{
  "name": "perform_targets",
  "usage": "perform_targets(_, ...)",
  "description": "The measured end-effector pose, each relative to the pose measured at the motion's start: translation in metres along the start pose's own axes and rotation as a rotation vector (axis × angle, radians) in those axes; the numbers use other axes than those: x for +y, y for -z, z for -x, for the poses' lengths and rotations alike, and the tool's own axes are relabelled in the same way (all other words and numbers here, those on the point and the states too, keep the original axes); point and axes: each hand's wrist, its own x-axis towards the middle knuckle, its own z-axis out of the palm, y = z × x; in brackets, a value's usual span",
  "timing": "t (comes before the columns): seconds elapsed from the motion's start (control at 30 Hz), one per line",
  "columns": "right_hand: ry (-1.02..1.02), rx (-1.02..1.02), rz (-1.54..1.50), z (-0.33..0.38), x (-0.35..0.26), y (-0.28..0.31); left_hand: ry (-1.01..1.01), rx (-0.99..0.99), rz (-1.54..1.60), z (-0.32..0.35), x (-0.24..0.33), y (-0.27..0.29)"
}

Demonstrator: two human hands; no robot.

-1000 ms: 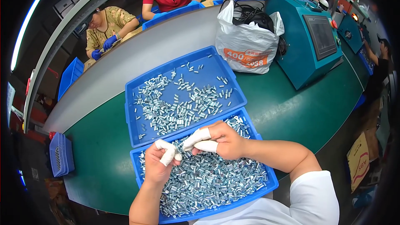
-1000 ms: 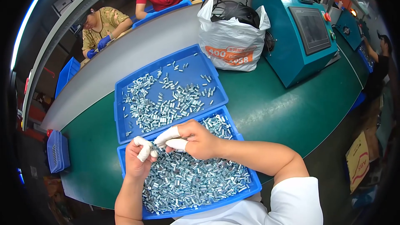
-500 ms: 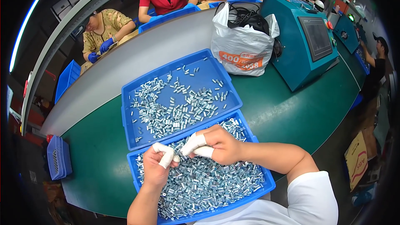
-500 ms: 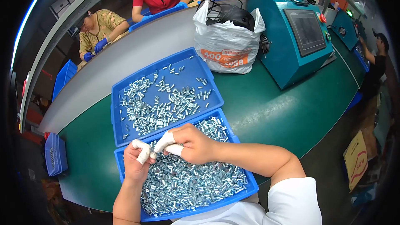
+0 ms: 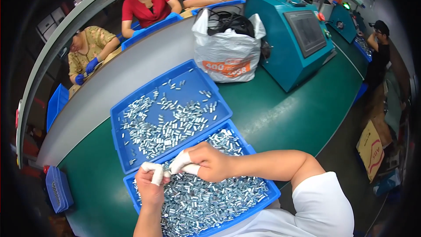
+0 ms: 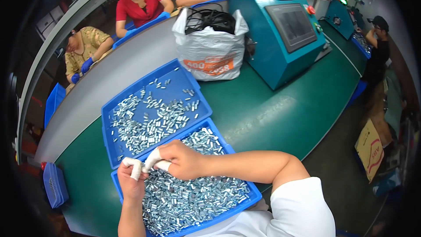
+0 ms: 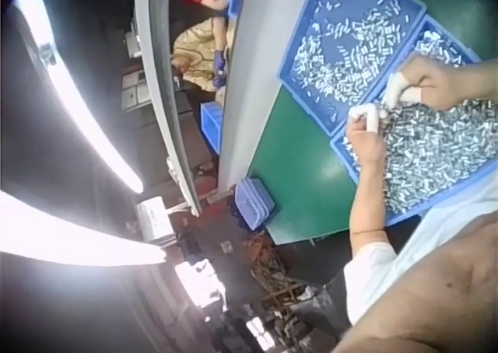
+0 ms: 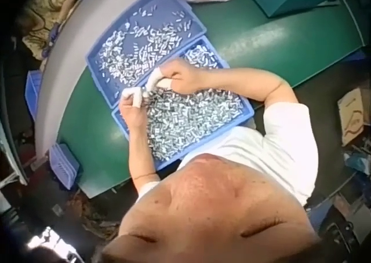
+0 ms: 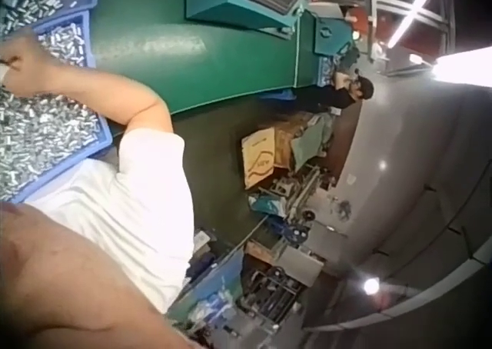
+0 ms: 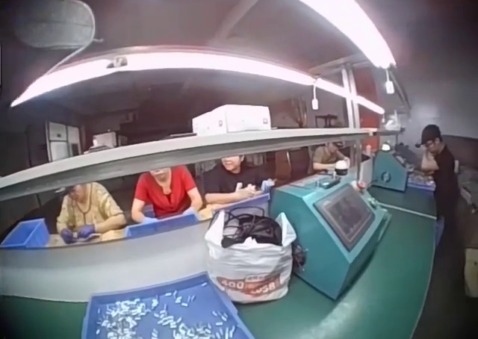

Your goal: The worker is assembling small metal components by hand and using tweezers at a manual workstation.

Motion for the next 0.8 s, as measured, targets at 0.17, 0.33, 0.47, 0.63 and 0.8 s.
perform_targets(0.17,-0.217,0.125,-0.377,0.004,0.002,0.009,-0.042,0.023,0.081,-0.001,0.005,0.004)
perform_targets(0.33,-0.301,0.303,-0.328,-0.002,0.010,0.015,-0.051,-0.280,0.429,0.003,0.014,0.008)
perform_targets(0.47,-0.271,0.289,-0.300,-0.001,0.012,0.014,-0.032,-0.328,0.487,0.005,0.015,0.003)
perform_targets(0.63,-0.273,0.279,-0.311,-0.002,0.014,0.019,-0.071,-0.430,0.494,0.000,0.017,0.005)
perform_targets(0.8,-0.303,0.278,-0.248,-0.003,0.014,0.019,-0.053,-0.425,0.481,0.008,0.017,0.003)
